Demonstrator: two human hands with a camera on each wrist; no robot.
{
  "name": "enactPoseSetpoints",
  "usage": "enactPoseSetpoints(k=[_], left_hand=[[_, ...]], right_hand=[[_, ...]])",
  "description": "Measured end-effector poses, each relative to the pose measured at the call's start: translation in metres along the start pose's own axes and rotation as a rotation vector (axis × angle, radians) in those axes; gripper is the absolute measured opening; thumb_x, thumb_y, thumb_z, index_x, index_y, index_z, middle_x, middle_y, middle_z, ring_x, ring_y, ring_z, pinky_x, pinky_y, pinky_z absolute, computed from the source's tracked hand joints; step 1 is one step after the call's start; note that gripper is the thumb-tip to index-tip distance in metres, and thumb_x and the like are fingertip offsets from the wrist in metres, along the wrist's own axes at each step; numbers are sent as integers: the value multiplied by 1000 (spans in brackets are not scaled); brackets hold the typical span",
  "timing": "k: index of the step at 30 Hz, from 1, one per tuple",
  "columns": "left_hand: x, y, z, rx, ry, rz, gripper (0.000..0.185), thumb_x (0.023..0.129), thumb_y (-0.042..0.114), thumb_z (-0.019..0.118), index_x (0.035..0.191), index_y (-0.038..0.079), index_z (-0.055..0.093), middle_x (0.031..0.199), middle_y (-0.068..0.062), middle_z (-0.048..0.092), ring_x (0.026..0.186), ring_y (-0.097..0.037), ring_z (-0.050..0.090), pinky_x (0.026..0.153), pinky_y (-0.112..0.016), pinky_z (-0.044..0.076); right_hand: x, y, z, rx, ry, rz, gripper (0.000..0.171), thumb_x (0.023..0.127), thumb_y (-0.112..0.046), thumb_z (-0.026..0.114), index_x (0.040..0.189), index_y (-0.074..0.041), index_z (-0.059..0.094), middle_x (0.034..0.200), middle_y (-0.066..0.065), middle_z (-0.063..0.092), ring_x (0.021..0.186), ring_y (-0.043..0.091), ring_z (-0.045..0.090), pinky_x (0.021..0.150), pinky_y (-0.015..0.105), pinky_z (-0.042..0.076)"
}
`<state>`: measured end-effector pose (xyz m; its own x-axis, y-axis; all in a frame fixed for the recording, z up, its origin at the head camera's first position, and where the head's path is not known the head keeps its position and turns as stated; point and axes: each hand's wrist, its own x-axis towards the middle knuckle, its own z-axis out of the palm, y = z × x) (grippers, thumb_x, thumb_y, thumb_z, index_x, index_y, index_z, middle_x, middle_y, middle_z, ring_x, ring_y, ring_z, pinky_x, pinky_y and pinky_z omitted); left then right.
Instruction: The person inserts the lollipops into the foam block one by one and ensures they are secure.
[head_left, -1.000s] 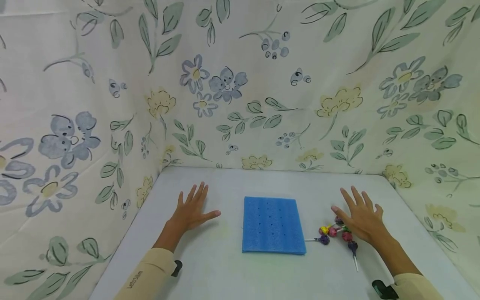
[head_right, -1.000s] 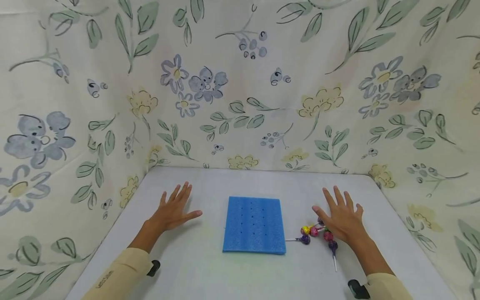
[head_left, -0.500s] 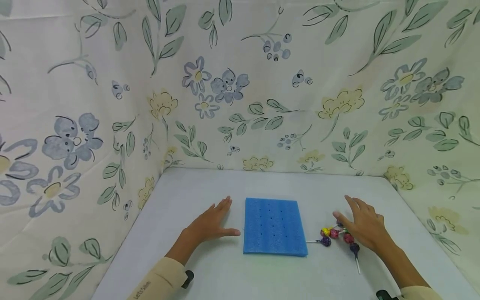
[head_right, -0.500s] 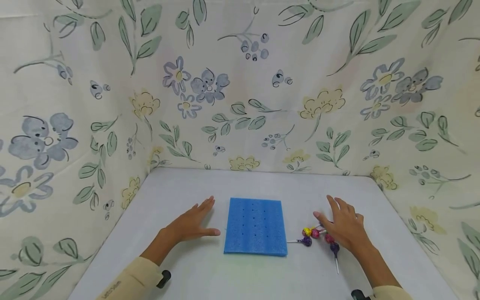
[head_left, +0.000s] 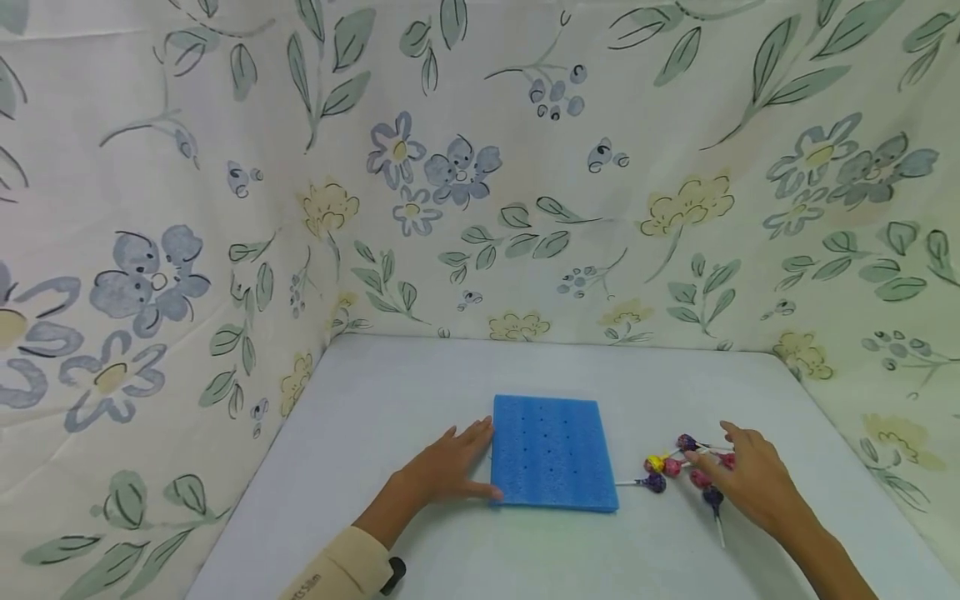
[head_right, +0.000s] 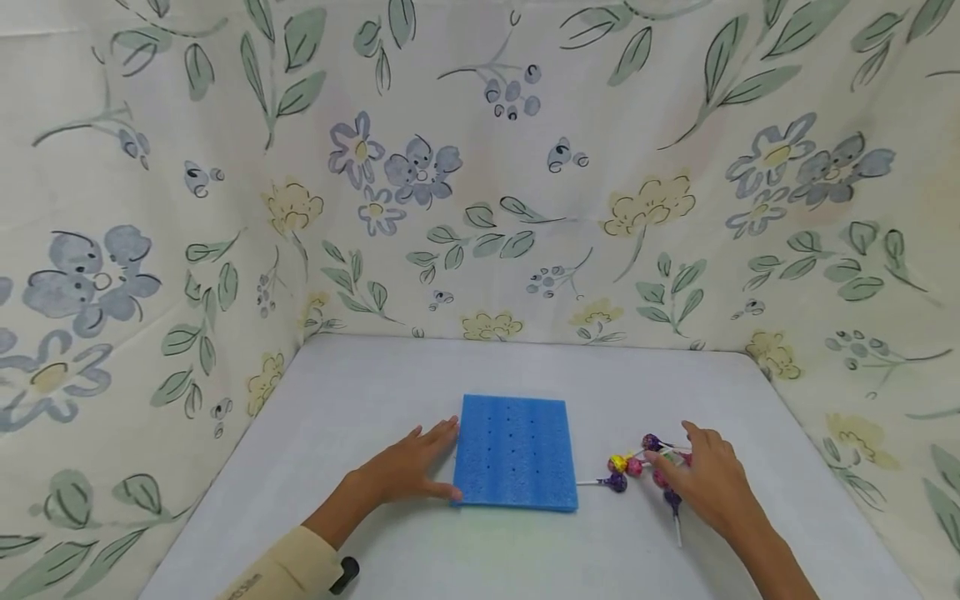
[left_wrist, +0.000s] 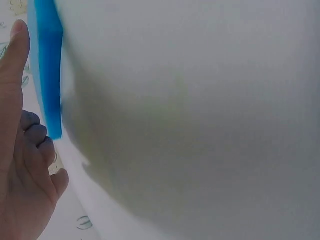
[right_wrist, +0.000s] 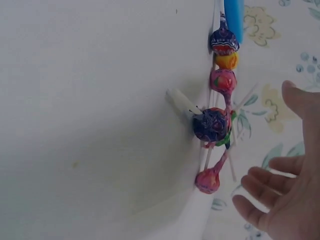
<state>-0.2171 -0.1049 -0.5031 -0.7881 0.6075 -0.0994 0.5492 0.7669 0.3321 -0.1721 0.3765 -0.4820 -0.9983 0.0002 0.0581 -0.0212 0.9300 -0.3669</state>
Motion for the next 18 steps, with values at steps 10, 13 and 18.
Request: enactPoseSetpoints(k=[10, 13, 18], left_hand=[[0, 5, 6, 43, 8, 14, 109, 91, 71, 68, 168, 5, 27, 176, -9, 26, 161, -26, 29, 128, -58, 29], [0, 4, 7, 51, 13, 29, 109, 92, 71, 68, 168, 5, 28, 176, -10, 26, 161, -26, 29, 128, -59, 30], [2, 3, 10, 53, 23, 39, 111, 90, 74, 68, 168, 6, 27, 177, -9, 24, 162, -25, 27, 127, -60, 30]], right_hand=[[-22, 3, -9, 17, -127, 139, 89, 95, -65, 69, 124, 18, 55, 101, 22, 63, 89, 31, 59, 72, 45, 56], [-27, 2, -8, 6, -198, 200, 86, 91, -68, 72, 113, 14, 60, 90, 12, 61, 80, 24, 56, 65, 36, 50], [-34, 4, 1, 17, -257, 219, 68, 88, -65, 77, 96, 2, 65, 81, 3, 59, 77, 21, 53, 62, 34, 45]])
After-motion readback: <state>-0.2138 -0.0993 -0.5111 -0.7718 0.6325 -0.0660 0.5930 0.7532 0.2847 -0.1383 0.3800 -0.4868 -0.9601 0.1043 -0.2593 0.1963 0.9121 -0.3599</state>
